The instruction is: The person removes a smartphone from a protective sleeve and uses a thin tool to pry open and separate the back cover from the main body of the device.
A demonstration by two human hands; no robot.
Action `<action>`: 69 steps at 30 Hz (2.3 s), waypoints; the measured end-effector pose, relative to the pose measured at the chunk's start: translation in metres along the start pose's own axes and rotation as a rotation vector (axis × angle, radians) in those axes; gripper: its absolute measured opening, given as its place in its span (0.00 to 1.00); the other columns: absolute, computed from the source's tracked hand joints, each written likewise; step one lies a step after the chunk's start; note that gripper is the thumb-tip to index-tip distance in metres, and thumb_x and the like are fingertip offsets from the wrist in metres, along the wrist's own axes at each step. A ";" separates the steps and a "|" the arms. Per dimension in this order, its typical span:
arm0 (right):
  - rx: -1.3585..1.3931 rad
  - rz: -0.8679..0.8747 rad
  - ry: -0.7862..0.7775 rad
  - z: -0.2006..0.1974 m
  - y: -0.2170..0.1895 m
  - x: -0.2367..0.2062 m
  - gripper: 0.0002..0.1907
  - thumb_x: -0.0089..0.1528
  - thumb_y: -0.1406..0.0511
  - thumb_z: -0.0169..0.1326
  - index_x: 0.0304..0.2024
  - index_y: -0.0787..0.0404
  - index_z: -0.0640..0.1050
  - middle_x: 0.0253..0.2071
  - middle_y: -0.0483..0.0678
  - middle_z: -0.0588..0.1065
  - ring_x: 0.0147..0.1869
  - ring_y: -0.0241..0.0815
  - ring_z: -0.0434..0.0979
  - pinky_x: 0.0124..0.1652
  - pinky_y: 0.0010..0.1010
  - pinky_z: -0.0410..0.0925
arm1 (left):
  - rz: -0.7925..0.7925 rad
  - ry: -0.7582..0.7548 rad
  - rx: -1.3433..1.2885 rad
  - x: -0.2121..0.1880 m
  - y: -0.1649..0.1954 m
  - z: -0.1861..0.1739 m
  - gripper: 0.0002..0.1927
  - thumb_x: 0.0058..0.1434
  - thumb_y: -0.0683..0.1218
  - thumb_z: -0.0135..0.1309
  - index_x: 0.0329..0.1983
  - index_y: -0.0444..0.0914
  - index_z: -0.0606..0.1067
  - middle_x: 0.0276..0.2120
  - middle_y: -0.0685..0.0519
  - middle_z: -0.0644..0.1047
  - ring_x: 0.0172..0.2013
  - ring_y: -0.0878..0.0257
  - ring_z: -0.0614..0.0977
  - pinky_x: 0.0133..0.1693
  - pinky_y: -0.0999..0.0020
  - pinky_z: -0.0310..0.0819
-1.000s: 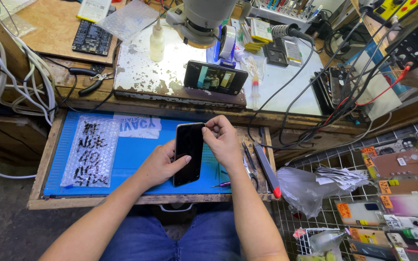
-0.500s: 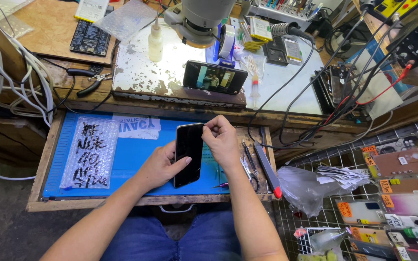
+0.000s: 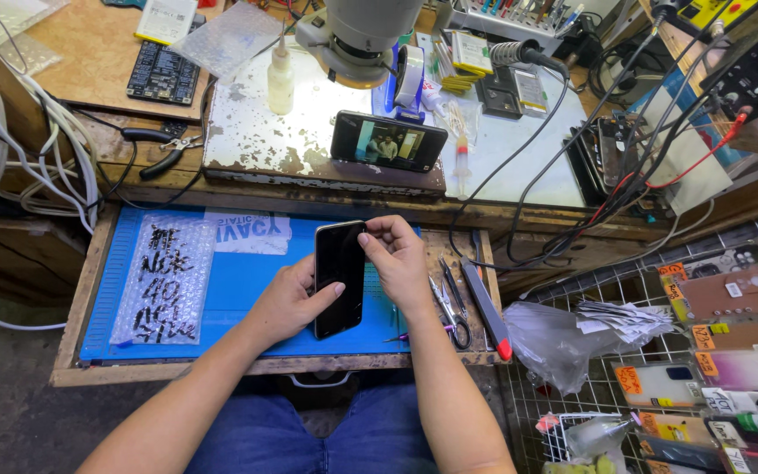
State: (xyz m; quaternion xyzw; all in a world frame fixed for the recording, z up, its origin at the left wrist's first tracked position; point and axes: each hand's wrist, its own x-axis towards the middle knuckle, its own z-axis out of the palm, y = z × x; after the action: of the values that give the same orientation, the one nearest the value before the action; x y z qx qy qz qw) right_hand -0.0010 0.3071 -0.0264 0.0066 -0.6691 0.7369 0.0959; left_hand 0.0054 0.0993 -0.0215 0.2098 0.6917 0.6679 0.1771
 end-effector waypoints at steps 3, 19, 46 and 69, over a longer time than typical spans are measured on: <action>0.019 0.014 0.046 0.002 0.006 0.002 0.07 0.65 0.70 0.59 0.46 0.66 0.77 0.35 0.43 0.77 0.37 0.28 0.75 0.38 0.21 0.70 | -0.001 0.020 0.034 0.001 0.003 0.001 0.16 0.62 0.44 0.57 0.53 0.35 0.74 0.29 0.53 0.83 0.29 0.69 0.82 0.31 0.71 0.79; -0.200 -0.142 0.246 0.035 0.003 -0.012 0.07 0.69 0.66 0.54 0.39 0.66 0.75 0.35 0.43 0.76 0.39 0.29 0.72 0.40 0.23 0.68 | 0.038 0.030 -0.037 0.002 -0.006 0.001 0.16 0.63 0.42 0.58 0.53 0.35 0.74 0.30 0.57 0.80 0.29 0.73 0.78 0.31 0.73 0.75; -0.131 -0.109 0.196 0.029 -0.003 -0.017 0.07 0.66 0.70 0.57 0.44 0.70 0.81 0.40 0.45 0.81 0.42 0.29 0.77 0.44 0.21 0.72 | 0.023 0.083 0.085 0.001 0.005 0.002 0.17 0.62 0.43 0.58 0.53 0.35 0.73 0.26 0.53 0.81 0.25 0.69 0.80 0.27 0.71 0.75; -0.035 -0.064 0.146 0.008 0.015 -0.005 0.06 0.69 0.69 0.55 0.44 0.68 0.79 0.36 0.43 0.77 0.37 0.29 0.73 0.39 0.22 0.68 | 0.025 0.033 -0.012 0.006 -0.002 0.001 0.20 0.61 0.41 0.58 0.56 0.35 0.72 0.34 0.55 0.82 0.33 0.71 0.81 0.34 0.72 0.79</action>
State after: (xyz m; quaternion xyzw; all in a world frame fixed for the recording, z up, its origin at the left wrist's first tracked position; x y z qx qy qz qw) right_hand 0.0009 0.2968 -0.0414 -0.0273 -0.6727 0.7201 0.1680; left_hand 0.0004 0.1030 -0.0235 0.2066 0.6878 0.6776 0.1585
